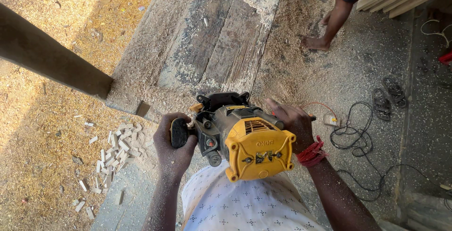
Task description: The person uses a handheld electric router to trim and smooth the edges and recessed panels of wooden door panels laid on a workbench. A second person holds and repositions each panel while the person guides the router along the wood, producing wood shavings.
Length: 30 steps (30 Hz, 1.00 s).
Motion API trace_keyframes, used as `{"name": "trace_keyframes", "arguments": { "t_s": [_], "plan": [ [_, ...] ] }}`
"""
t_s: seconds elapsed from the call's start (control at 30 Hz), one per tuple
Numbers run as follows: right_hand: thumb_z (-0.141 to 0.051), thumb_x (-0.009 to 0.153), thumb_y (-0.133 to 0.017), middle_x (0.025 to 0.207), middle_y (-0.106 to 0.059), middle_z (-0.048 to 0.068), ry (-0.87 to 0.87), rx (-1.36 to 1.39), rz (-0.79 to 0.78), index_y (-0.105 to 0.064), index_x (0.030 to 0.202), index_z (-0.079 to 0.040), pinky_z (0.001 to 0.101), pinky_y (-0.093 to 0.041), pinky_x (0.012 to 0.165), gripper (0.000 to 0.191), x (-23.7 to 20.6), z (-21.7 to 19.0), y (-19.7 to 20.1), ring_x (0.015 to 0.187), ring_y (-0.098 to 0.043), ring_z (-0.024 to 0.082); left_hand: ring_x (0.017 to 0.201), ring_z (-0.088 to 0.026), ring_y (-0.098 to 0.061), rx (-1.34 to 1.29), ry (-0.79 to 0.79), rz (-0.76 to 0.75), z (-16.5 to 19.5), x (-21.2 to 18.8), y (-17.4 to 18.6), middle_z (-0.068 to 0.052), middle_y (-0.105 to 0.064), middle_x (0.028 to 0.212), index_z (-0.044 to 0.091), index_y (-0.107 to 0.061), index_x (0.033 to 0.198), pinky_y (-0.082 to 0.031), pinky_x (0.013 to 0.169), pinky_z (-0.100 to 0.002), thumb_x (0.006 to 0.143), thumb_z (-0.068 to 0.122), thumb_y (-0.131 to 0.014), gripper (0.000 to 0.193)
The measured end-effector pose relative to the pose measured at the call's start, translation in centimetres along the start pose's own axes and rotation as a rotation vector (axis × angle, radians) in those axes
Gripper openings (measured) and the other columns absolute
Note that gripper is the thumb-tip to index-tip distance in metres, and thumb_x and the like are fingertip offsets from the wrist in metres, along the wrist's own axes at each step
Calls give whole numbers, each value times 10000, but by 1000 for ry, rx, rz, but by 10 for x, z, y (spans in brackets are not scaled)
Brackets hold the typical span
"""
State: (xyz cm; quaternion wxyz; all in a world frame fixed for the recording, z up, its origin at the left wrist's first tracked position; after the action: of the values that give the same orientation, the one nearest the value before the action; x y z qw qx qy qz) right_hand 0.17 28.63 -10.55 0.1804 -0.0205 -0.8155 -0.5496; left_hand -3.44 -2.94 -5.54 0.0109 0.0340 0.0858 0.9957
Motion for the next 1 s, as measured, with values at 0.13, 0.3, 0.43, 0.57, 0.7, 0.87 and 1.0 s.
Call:
{"name": "trace_keyframes", "arguments": {
  "t_s": [0.13, 0.3, 0.43, 0.57, 0.7, 0.87, 1.0],
  "plan": [
    [-395, 858, -688, 913, -726, 109, 30, -9, 4, -501, 1458, -52, 473, -521, 715, 716, -2, 2, 0, 805, -717, 310, 884, -99, -667, 31, -4, 13, -2, 1, -1, -44, -666, 968, 50, -611, 1073, -554, 810, -258, 719, -86, -644, 380],
    [-373, 869, -684, 914, -735, 113, 41, -17, 12, -509, 1457, -59, 470, -532, 715, 689, -3, 3, -1, 806, -721, 311, 880, -100, -674, 21, 4, 15, -2, 0, -2, -45, -669, 965, 56, -607, 1064, -561, 806, -257, 723, -77, -639, 368],
    [-333, 904, -683, 902, -742, 108, 38, -58, 8, -517, 1448, -57, 453, -544, 693, 632, -2, 3, -4, 792, -733, 293, 866, -98, -684, 20, 7, 11, -1, 1, -2, -40, -661, 959, 67, -603, 1062, -570, 788, -255, 718, -69, -630, 371],
    [-304, 885, -688, 950, -745, 132, 45, -76, 44, -526, 1440, -53, 434, -550, 687, 630, -1, 2, -5, 799, -737, 296, 849, -95, -669, 21, 9, 10, -1, 2, -1, -40, -653, 948, 66, -604, 1061, -557, 772, -250, 720, -70, -638, 369],
    [-306, 893, -681, 979, -752, 131, 54, -69, 54, -528, 1443, -60, 431, -546, 692, 622, 2, 2, -4, 807, -737, 291, 867, -93, -664, -5, 24, 19, -2, 3, 0, -38, -659, 953, 57, -607, 1057, -555, 793, -251, 719, -78, -626, 364],
    [-389, 869, -689, 946, -744, 132, 39, -36, 29, -520, 1435, -52, 434, -536, 659, 680, 2, 1, -5, 784, -735, 290, 878, -95, -657, -6, 33, 39, -4, 1, 1, -34, -662, 950, 56, -616, 1061, -546, 808, -251, 711, -82, -627, 376],
    [-428, 877, -677, 944, -747, 133, 27, -52, -41, -514, 1444, -45, 442, -536, 665, 703, 2, 3, -10, 783, -738, 287, 888, -92, -663, -27, 46, 37, -4, -1, 0, -30, -661, 959, 59, -612, 1056, -554, 810, -249, 708, -84, -628, 377]
  ]
}}
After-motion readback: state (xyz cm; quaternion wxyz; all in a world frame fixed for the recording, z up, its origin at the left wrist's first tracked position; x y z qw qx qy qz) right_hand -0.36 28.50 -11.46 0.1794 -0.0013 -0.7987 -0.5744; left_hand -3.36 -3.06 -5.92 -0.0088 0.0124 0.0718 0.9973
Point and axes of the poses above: each hand's wrist, its own x-axis towards the middle knuckle, its own y-axis out of the back of the hand, z = x × y, the point moved 4 cm from there along x, towards the middle knuckle
